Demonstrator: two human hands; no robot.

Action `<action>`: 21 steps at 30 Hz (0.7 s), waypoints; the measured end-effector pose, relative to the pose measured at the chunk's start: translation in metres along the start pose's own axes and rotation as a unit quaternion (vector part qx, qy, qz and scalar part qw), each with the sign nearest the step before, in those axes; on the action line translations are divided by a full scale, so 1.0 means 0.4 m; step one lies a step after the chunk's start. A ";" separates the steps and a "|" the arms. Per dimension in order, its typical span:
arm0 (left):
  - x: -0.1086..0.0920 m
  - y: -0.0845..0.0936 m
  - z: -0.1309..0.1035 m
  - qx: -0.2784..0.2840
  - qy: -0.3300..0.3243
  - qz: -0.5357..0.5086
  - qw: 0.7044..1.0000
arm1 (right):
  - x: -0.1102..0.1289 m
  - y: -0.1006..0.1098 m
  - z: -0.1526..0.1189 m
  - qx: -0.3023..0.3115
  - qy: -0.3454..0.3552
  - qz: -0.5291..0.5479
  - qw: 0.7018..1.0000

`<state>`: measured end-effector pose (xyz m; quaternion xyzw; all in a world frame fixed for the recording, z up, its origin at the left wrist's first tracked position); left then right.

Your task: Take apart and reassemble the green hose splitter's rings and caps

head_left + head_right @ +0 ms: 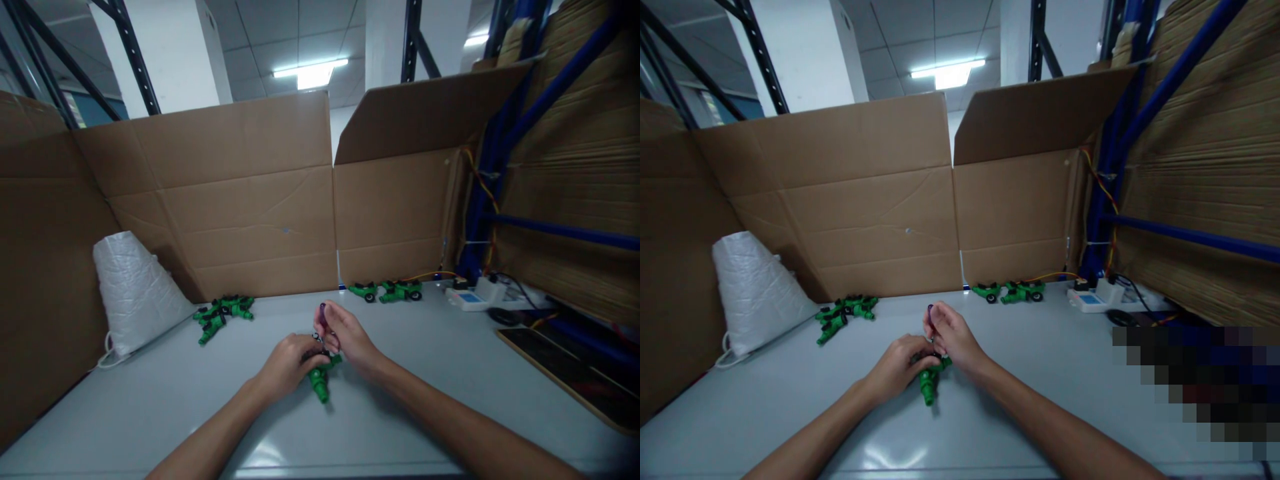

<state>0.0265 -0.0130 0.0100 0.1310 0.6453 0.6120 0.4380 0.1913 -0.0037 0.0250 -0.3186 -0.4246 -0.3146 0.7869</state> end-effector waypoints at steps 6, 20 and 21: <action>0.009 0.001 -0.002 -0.003 -0.003 0.025 1.000 | -0.007 0.011 0.003 -0.005 0.012 -0.030 0.999; 0.002 0.015 -0.005 -0.007 -0.025 -0.010 1.000 | 0.000 0.000 -0.001 0.003 0.001 -0.038 0.999; 0.002 0.014 -0.004 -0.007 -0.027 -0.025 0.999 | 0.002 0.000 -0.001 0.002 0.001 -0.044 0.999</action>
Point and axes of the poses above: each hand's wrist, its own z-axis towards the middle knuckle, its own y-axis out of the back of the hand, x = y × z, the point moved 2 cm from there along z, towards the middle knuckle, and after that the axes turned 12 degrees about x, right-handed, at the moved point
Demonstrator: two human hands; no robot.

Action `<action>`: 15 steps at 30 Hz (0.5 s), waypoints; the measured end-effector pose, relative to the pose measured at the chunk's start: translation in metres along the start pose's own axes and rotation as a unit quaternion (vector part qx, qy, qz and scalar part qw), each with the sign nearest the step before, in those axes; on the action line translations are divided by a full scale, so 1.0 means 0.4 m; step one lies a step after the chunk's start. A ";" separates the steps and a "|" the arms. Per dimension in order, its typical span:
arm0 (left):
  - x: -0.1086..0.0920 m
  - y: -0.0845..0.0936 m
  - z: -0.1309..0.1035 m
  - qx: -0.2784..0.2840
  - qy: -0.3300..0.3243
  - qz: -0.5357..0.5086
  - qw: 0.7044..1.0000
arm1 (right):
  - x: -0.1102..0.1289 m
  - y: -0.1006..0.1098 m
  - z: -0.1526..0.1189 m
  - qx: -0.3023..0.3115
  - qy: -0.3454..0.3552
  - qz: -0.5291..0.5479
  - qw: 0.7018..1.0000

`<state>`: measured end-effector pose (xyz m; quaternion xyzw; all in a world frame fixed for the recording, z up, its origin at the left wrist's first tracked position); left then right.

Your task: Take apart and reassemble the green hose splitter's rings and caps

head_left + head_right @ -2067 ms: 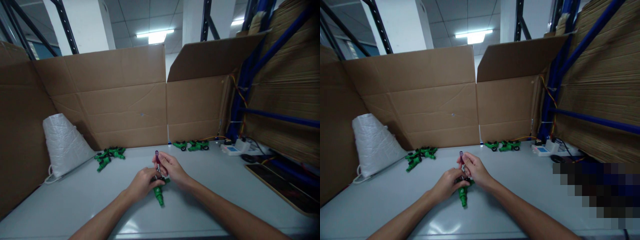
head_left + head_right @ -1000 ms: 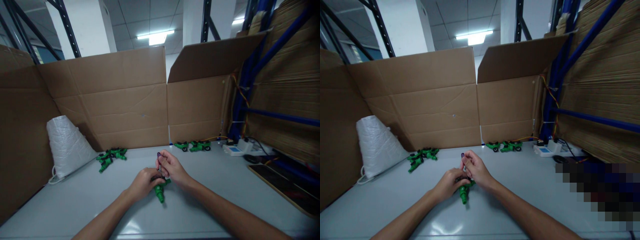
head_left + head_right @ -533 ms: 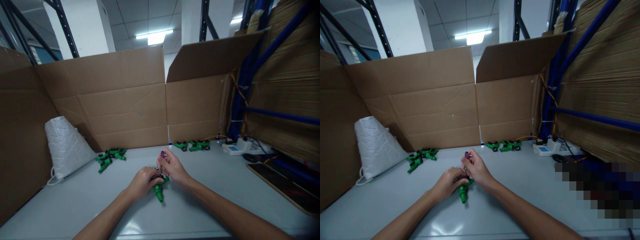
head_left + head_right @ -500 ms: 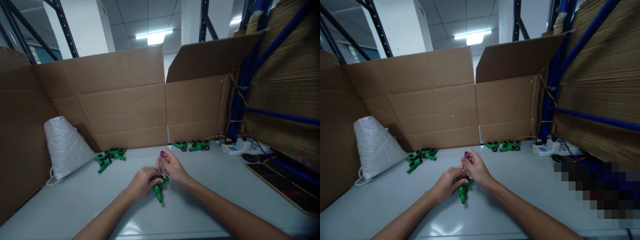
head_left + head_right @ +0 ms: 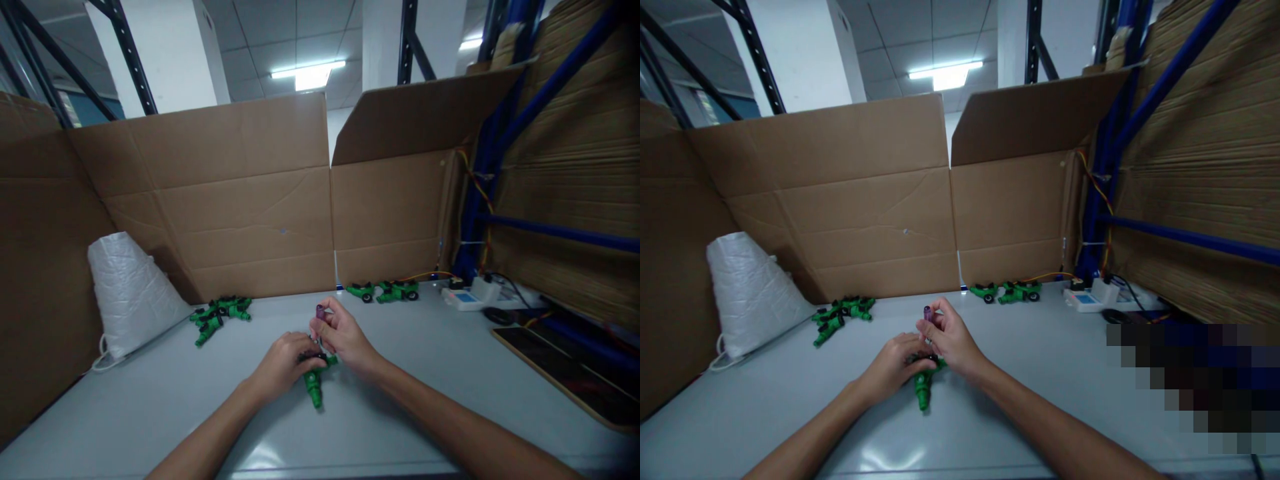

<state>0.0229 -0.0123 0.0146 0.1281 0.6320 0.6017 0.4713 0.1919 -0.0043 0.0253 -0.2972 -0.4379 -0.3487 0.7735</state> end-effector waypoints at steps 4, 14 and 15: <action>0.003 -0.006 0.004 0.005 0.005 -0.057 0.998 | -0.001 0.003 0.000 0.017 0.004 -0.025 1.000; -0.011 0.004 0.007 0.002 -0.008 -0.082 0.997 | -0.001 -0.013 -0.007 0.024 -0.012 0.021 0.999; -0.012 0.005 0.007 0.000 -0.009 -0.082 0.997 | 0.001 -0.014 -0.007 0.021 -0.010 0.024 0.999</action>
Point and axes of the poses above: each hand's wrist, its own z-axis towards the middle knuckle, its own y-axis out of the back of the hand, x = y × z, the point moved 2 cm from there along z, towards the middle knuckle, and after that the axes turned 12 degrees about x, right-handed, at the moved point
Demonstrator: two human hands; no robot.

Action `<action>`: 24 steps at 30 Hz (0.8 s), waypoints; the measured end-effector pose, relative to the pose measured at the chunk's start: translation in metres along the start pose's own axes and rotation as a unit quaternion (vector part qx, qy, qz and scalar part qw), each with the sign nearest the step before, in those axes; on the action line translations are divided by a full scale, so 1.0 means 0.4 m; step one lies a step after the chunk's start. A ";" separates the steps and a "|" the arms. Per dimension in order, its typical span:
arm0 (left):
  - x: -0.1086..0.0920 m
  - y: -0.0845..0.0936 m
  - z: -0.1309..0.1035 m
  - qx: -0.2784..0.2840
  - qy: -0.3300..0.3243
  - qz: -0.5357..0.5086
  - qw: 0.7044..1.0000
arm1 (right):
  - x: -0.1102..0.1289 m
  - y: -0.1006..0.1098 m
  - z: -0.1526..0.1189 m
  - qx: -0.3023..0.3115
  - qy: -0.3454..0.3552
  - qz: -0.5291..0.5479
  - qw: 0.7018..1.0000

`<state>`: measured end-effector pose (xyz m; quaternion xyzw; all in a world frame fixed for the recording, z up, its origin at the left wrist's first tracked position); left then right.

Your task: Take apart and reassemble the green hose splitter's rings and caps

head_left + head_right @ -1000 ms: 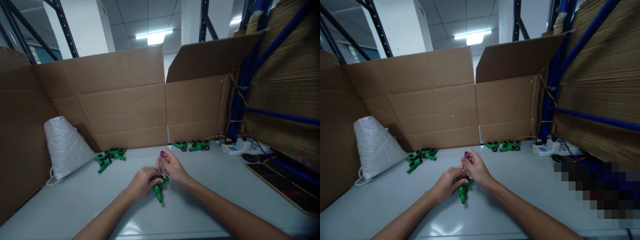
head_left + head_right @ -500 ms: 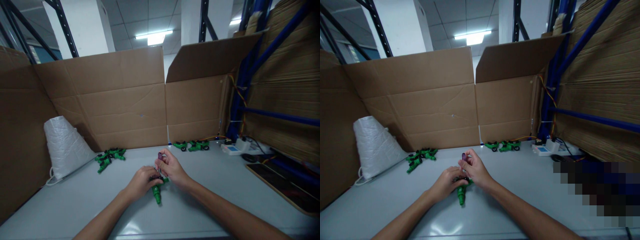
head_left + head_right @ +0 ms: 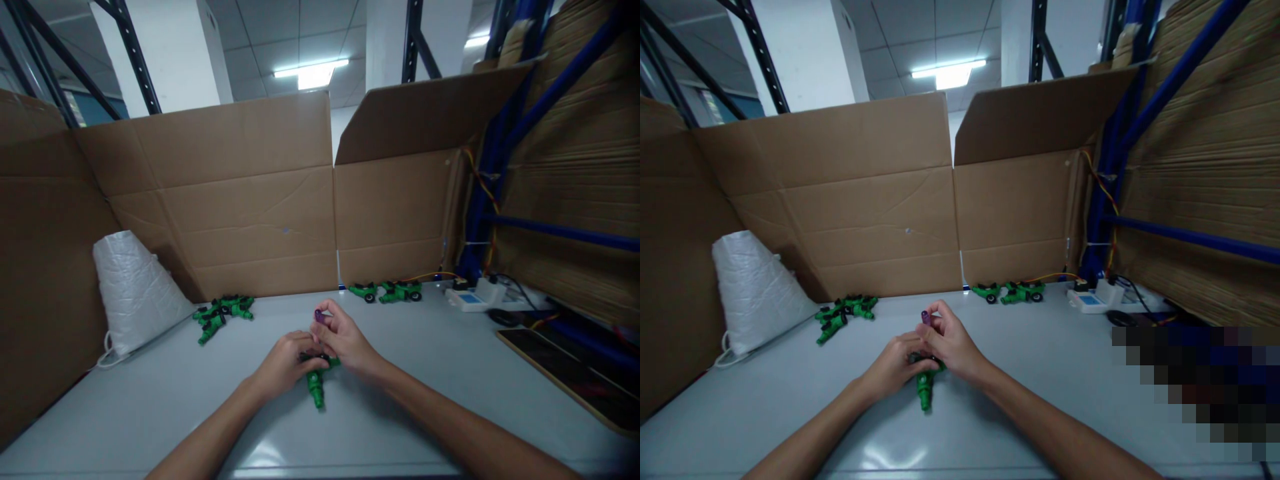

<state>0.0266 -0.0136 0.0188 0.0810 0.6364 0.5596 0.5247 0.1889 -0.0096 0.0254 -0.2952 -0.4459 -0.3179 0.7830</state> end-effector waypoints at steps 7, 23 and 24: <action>0.005 0.000 -0.003 0.000 0.017 0.035 0.999 | 0.003 0.005 0.007 0.000 0.001 -0.004 1.000; 0.002 0.007 -0.005 0.004 -0.012 0.087 0.996 | 0.000 0.010 0.006 -0.011 0.008 -0.016 1.000; 0.001 0.008 -0.004 0.003 -0.012 0.086 0.996 | 0.001 0.008 0.006 -0.013 0.009 -0.007 1.000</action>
Point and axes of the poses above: each hand's wrist, its own z-axis towards the middle knuckle, its own y-axis out of the back of the hand, x = y × z, the point moved 2 cm from there along z, towards the middle knuckle, and after that the axes turned 12 degrees about x, right-handed, at the moved point
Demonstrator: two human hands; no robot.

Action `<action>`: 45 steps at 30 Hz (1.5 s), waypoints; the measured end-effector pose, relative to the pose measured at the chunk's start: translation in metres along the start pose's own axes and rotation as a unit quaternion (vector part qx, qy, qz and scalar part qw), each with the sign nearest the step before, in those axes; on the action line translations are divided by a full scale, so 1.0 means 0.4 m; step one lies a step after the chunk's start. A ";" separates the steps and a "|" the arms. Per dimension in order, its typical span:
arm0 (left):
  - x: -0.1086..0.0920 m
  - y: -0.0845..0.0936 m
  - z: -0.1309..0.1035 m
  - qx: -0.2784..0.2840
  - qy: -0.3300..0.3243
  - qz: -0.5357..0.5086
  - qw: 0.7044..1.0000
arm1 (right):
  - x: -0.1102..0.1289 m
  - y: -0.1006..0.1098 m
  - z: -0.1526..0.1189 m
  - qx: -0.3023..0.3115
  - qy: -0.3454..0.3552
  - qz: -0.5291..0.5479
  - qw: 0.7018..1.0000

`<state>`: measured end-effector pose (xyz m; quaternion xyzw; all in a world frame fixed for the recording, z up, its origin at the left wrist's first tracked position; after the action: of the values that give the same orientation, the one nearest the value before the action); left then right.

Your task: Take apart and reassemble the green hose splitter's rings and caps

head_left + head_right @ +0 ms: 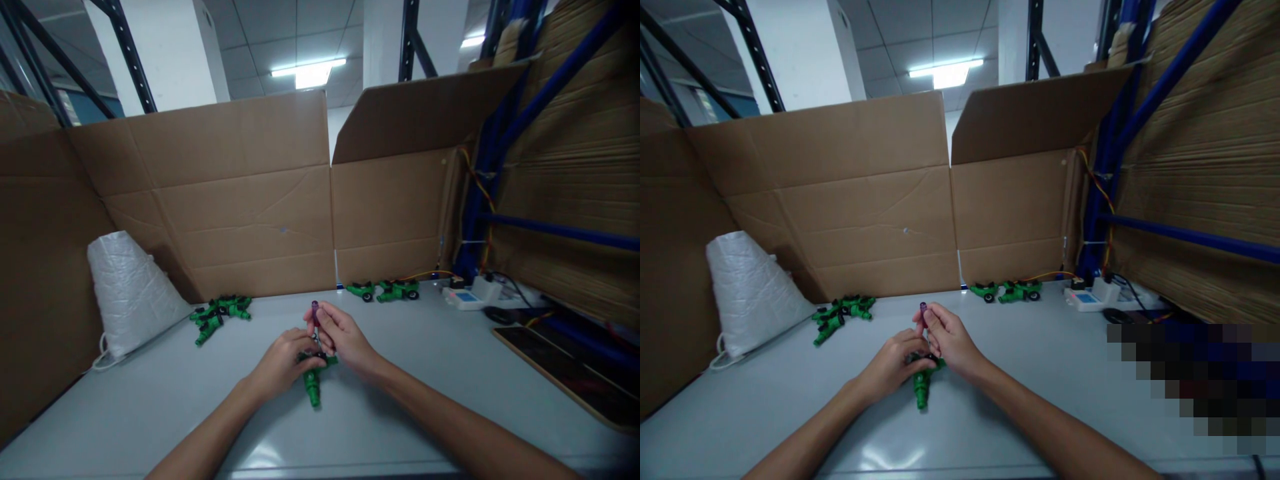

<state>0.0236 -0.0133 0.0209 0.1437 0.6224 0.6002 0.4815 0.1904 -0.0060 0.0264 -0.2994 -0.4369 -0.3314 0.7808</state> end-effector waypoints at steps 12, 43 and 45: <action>0.000 0.001 -0.001 -0.002 -0.001 0.004 1.000 | -0.001 0.003 -0.002 0.004 0.003 -0.031 1.000; 0.001 -0.002 -0.001 -0.008 -0.002 0.007 1.000 | 0.007 -0.002 -0.001 0.013 0.006 -0.027 1.000; -0.002 -0.001 -0.002 -0.011 -0.005 0.011 1.000 | 0.011 -0.003 -0.001 0.010 0.003 -0.027 1.000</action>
<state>0.0233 -0.0145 0.0207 0.1481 0.6114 0.6114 0.4801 0.1916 -0.0080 0.0303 -0.2789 -0.4458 -0.3484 0.7759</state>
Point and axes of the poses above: each hand's wrist, its own z-axis towards the middle knuckle, its own y-axis out of the back of the hand, x = y × z, the point moved 2 cm from there along z, towards the middle knuckle, and after that the axes turned 12 degrees about x, right-handed, at the moved point
